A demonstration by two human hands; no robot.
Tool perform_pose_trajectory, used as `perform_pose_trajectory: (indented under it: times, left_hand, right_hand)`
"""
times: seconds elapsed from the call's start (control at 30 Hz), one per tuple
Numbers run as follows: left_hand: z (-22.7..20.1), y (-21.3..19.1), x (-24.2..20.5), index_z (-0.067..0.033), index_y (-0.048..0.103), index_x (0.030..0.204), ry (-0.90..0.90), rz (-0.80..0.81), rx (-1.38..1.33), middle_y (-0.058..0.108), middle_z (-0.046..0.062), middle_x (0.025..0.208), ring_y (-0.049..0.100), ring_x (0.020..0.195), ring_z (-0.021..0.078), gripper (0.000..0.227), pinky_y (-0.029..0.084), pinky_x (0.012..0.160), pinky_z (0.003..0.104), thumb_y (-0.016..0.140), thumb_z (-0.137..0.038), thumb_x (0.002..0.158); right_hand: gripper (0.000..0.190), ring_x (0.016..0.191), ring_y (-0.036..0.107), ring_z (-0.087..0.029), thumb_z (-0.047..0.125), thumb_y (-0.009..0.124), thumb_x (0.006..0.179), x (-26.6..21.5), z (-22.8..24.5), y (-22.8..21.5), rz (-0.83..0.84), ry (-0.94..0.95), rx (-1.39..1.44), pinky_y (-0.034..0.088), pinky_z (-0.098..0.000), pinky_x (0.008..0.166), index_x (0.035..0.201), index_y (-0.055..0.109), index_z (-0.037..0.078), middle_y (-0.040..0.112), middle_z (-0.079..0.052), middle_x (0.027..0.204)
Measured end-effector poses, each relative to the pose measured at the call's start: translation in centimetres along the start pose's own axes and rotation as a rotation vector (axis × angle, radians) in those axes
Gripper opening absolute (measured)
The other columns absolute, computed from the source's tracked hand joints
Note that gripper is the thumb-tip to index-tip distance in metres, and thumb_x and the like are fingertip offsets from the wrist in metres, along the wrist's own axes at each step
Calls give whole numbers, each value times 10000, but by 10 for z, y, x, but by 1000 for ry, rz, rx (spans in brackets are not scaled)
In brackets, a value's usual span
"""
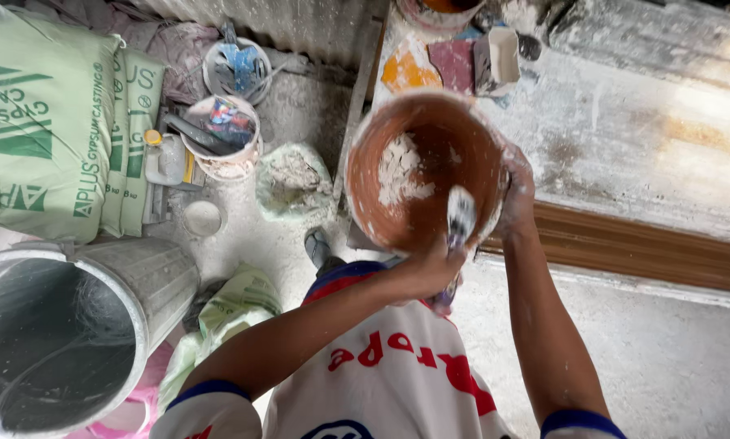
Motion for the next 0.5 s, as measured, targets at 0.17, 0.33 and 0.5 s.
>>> perform_pose_trajectory:
  times: [0.17, 0.33, 0.5]
  left_hand:
    - [-16, 5, -28, 155, 202, 1328, 12, -48, 343, 605, 191, 739, 686, 623, 286, 530, 573, 555, 390, 415, -248, 1057]
    - [-49, 2, -57, 201, 244, 1213, -35, 115, -19, 562, 241, 724, 643, 501, 297, 494, 585, 441, 405, 389, -250, 1072]
    - [-72, -25, -78, 99, 283, 1263, -71, 186, 609, 663, 277, 763, 660, 497, 300, 415, 570, 515, 413, 317, -270, 1075]
  right_hand:
    - [466, 1127, 653, -229, 281, 593, 958, -4, 15, 22, 47, -144, -23, 543, -377, 1014, 1338, 592, 13, 690, -114, 1228]
    - [405, 1063, 688, -213, 332, 581, 973, -5, 3, 19, -72, -112, -107, 585, -374, 960, 1245, 628, 35, 703, -107, 1166]
    - [333, 944, 714, -233, 343, 553, 1018, 10, 2, 3, -239, -99, 0, 622, -374, 818, 1185, 635, 66, 705, -142, 1100]
Point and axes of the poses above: each hand's wrist, its own x-axis towards the middle knuckle, its own y-axis out of the palm, z = x × y, the point moved 2 cm from there along x, towards the middle knuckle
